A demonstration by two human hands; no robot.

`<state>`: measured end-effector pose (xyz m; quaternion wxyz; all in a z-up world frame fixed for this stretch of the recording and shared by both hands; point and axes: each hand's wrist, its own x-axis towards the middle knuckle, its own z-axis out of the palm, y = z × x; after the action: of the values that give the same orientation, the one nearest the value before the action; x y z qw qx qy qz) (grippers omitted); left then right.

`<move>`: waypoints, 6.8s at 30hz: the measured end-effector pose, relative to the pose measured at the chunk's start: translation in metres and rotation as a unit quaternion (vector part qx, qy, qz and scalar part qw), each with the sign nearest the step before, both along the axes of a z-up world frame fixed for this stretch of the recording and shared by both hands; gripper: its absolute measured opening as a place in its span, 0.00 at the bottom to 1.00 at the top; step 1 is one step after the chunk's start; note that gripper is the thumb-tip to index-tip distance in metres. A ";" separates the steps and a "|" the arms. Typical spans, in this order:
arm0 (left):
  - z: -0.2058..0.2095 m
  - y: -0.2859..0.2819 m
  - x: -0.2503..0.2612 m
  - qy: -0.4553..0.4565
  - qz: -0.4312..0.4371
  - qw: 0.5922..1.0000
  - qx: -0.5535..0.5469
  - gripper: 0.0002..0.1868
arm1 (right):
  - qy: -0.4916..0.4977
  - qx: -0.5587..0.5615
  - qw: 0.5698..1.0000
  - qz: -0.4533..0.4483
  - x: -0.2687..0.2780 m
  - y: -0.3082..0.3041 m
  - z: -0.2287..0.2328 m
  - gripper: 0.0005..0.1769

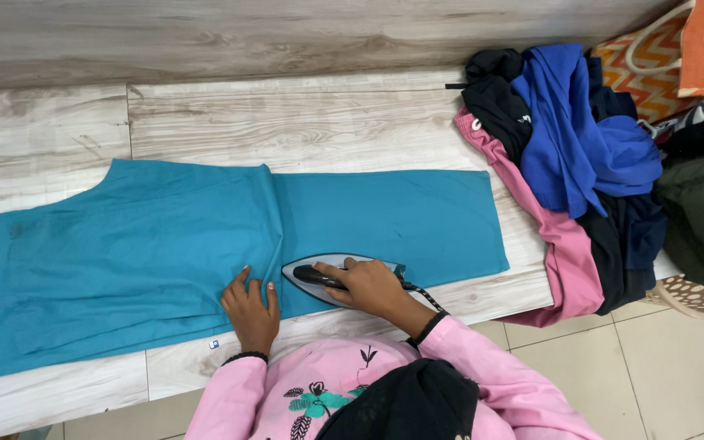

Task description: The person irons a teal garment on a flat surface, smoothing it with their hands and moving the iron back and forth across the fabric. They reposition the garment multiple times to cover different areas and continue ironing until the end of the clip.

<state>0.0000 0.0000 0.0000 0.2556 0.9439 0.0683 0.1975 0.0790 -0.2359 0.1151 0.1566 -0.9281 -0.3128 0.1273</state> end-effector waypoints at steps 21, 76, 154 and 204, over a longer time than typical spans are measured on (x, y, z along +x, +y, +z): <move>0.002 0.000 -0.001 0.000 0.001 1.000 -0.008 0.12 | 0.027 0.009 0.999 0.039 -0.009 -0.012 0.006 0.32; 0.008 -0.014 0.001 0.027 0.017 0.999 0.018 0.18 | -0.006 -0.103 0.884 -0.456 0.040 -0.222 0.012 0.32; 0.093 0.091 0.154 -0.054 -0.126 0.990 -0.037 0.12 | 0.032 -0.030 0.927 -0.373 0.026 -0.075 0.024 0.33; 0.000 0.220 -0.016 0.130 0.176 0.974 0.064 0.34 | 0.076 0.048 0.992 -0.088 0.002 0.074 0.024 0.31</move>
<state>-0.0161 0.2196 0.0002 0.1444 0.9491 0.2531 0.1194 0.0806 -0.1624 0.1388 0.2344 -0.9312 -0.2230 0.1680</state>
